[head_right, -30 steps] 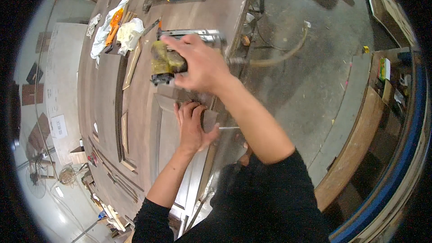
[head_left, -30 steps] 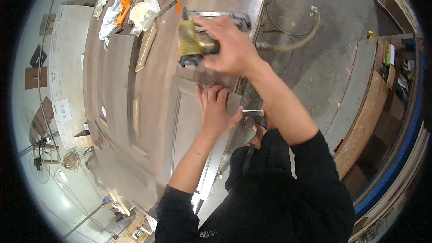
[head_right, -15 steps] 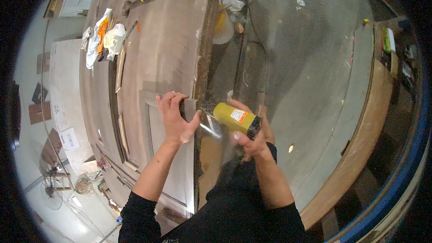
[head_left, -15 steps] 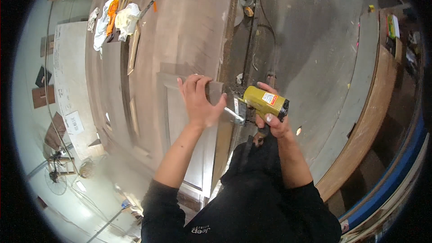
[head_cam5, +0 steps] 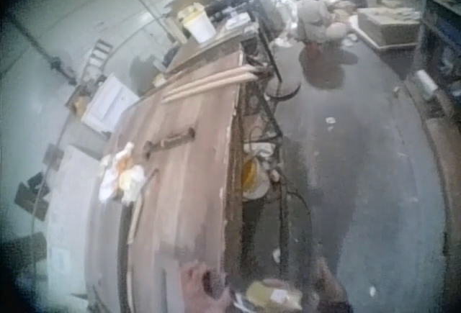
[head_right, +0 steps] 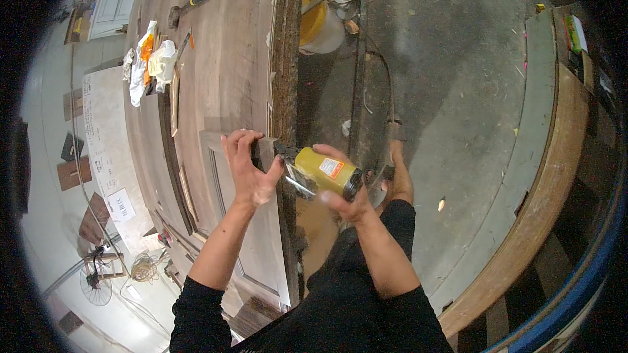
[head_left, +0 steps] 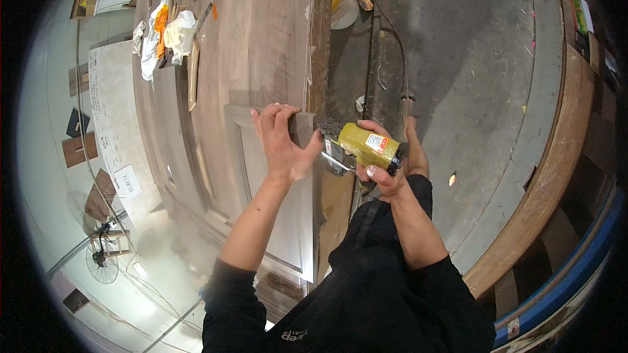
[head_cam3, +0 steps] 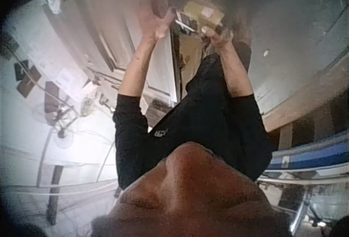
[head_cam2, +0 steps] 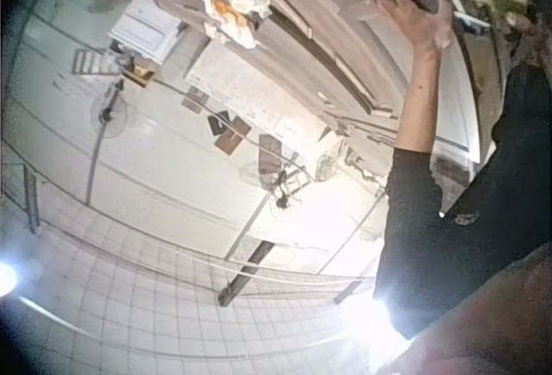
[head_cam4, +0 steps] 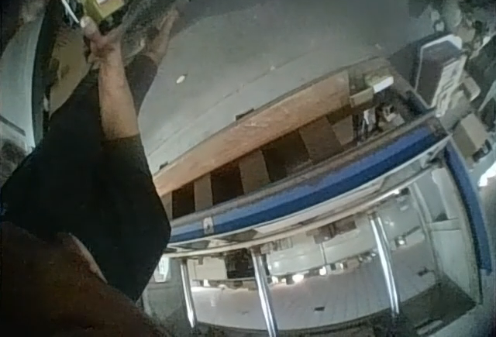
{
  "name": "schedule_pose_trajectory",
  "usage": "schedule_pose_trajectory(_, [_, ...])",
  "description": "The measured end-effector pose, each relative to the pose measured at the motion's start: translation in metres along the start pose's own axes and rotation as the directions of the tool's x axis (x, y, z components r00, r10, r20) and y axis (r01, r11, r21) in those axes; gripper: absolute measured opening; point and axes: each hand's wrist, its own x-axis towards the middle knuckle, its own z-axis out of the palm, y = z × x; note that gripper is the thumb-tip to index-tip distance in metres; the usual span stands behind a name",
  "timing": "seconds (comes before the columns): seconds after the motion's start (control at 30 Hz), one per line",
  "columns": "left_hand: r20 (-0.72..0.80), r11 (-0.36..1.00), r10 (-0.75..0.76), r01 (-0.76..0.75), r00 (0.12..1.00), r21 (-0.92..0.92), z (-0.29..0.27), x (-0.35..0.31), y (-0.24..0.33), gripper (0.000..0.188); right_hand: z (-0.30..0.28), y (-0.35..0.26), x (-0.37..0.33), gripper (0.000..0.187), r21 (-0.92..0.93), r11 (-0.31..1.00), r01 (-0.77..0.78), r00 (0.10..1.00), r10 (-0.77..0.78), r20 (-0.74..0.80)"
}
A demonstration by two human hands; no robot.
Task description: Assembling a wooden door or panel using wood strips and a pneumatic nail gun.
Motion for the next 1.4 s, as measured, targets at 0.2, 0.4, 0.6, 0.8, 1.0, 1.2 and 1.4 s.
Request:
schedule_pose_trajectory(0.2, [0.009, 1.0, 0.001, -0.001, 1.0, -0.008, 0.0, 0.0, 0.0, 0.059, 0.0, 0.001, 0.001, 0.089, 0.0, 1.0, 0.017, 1.0, -0.017, 0.01])
schedule_pose_trajectory(0.4, [0.007, 1.0, 0.015, -0.015, 1.0, -0.01, 0.001, -0.001, -0.002, 0.059, -0.005, 0.004, 0.0, 0.089, -0.028, 0.999, 0.035, 0.999, -0.034, 0.02])
schedule_pose_trajectory(0.6, [0.007, 1.0, 0.01, -0.01, 1.0, 0.002, -0.003, -0.001, -0.002, 0.06, -0.004, 0.008, 0.001, 0.1, -0.12, 0.993, 0.017, 1.0, -0.02, -0.024])
schedule_pose_trajectory(0.8, [-0.001, 1.0, 0.014, -0.014, 1.0, -0.001, -0.003, -0.001, 0.001, 0.061, -0.015, 0.016, -0.006, 0.086, -0.171, 0.979, 0.111, 0.994, -0.111, 0.014])
schedule_pose_trajectory(1.0, [-0.016, 1.0, 0.004, -0.004, 1.0, -0.02, 0.0, -0.001, 0.002, 0.06, -0.004, 0.0, -0.007, 0.105, -0.158, 0.987, 0.0, 0.995, -0.015, -0.099])
schedule_pose_trajectory(1.2, [-0.022, 0.999, -0.02, 0.019, 1.0, -0.05, -0.003, 0.002, 0.004, 0.059, 0.016, -0.078, 0.019, 0.087, -0.502, 0.834, 0.23, 0.971, -0.23, 0.063])
schedule_pose_trajectory(1.4, [-0.021, 0.987, -0.15, 0.149, 0.988, -0.055, -0.023, -0.017, 0.011, 0.074, 0.122, -0.153, 0.114, 0.083, -0.871, 0.25, 0.424, 0.905, -0.079, 0.418])
